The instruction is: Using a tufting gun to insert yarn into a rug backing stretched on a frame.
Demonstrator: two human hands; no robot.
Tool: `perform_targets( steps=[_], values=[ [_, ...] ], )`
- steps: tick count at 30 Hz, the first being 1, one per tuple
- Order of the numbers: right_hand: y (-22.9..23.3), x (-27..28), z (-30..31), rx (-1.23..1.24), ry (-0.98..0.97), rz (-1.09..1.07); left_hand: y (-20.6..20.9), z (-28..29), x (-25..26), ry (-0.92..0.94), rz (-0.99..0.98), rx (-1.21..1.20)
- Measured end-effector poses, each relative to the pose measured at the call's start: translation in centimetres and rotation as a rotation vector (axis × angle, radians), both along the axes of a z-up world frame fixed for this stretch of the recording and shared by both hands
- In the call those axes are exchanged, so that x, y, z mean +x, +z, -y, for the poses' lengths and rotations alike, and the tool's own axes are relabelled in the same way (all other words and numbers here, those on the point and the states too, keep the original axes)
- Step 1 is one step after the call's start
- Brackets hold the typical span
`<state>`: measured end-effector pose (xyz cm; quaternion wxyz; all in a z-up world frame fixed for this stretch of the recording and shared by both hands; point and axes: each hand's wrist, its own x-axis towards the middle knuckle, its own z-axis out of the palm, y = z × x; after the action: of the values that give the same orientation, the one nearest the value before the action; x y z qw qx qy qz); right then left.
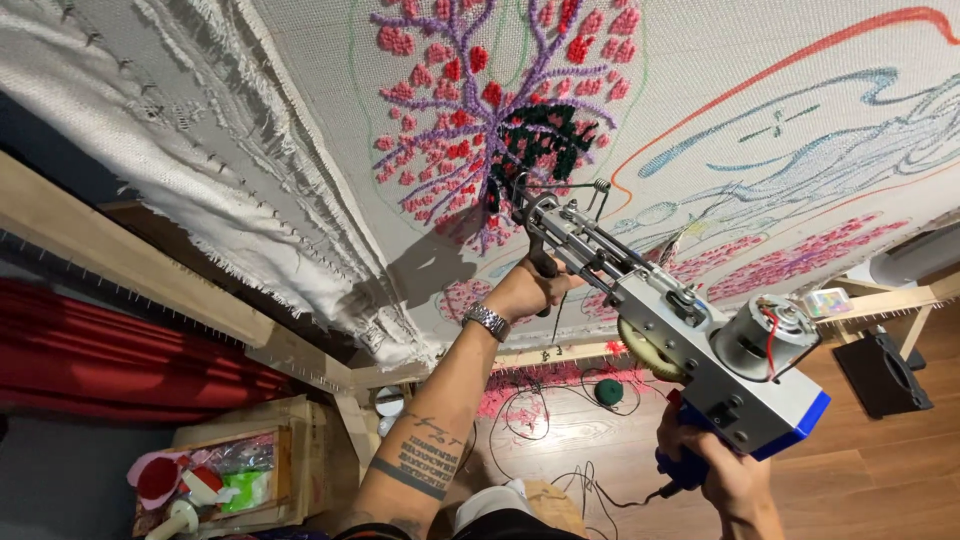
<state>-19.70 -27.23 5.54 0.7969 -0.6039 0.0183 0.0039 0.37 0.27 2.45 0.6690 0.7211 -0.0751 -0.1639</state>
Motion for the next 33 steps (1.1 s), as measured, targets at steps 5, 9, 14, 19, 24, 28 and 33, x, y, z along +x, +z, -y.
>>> perform_targets(
  steps=[5, 9, 14, 19, 24, 28, 33],
  values=[
    [-1.1, 0.3, 0.5, -0.014, 0.037, -0.016, 1.2, -0.2, -1.4, -0.003, -0.052, 0.04],
    [-0.9, 0.6, -0.3, -0.031, 0.055, -0.026, -0.4, -0.2, -1.2, 0.038, -0.059, 0.103],
    [-1.0, 1.1, -0.7, -0.017, 0.076, -0.03, 1.4, -0.4, -1.6, 0.029, -0.07, 0.088],
    [-1.0, 1.6, -0.8, -0.025, 0.087, -0.023, 1.0, -0.5, -1.2, 0.021, -0.054, 0.014],
    [-1.5, 2.2, -0.8, -0.06, 0.086, -0.005, 0.3, -0.5, -0.5, -0.018, 0.017, -0.101],
    [-1.9, 3.4, -1.1, -0.159, 0.042, -0.04, -1.9, -0.5, 2.1, 0.045, -0.049, -0.017],
    [-1.1, 5.7, -4.1, -0.558, 0.029, 0.16, -16.1, -1.1, 13.3, 0.114, -0.144, -0.023]
  ],
)
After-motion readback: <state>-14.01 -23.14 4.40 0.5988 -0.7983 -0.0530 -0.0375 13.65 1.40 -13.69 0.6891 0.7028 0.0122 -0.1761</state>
